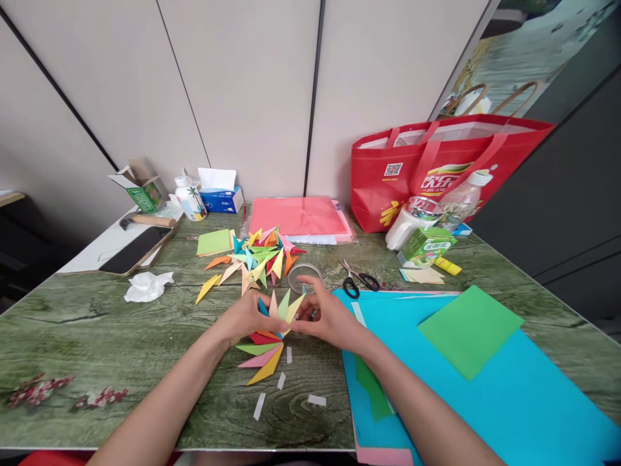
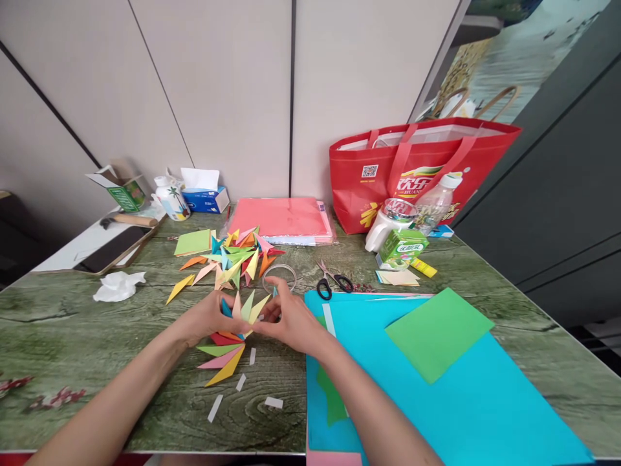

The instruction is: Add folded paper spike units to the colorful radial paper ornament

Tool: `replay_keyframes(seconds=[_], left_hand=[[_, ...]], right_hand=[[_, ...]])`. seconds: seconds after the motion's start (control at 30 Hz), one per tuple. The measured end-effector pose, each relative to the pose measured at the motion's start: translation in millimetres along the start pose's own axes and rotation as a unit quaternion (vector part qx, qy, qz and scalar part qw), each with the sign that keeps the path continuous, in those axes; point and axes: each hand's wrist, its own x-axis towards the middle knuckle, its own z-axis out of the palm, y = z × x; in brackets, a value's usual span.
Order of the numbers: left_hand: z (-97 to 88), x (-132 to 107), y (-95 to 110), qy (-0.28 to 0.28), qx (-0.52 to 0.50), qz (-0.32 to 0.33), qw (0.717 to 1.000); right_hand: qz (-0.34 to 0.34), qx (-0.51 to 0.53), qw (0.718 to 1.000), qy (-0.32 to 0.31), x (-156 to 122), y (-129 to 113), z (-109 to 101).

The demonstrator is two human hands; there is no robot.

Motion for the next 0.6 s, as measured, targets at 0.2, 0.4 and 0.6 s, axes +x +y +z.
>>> replay_keyframes(seconds=[0.2, 0.4, 0.6], left_hand=[[0.4, 3.8, -1.3, 0.025, -0.025, 0.007, 0.999], [1.4, 7.3, -2.9, 0.076, -0.088, 0.048, 0.992], [4.3, 6.5, -1.1, 0.105, -0.078, 0.070, 0.989]], right_hand=[[0.003, 0.024, 1.000, 0.013, -0.6, -0.4, 3.0], [-0.074, -0.081, 0.974, 0.200, -2.0, -3.7, 12.8], [-0.152, -0.142, 0.947, 0.246, -4.1, -2.1, 21.2]])
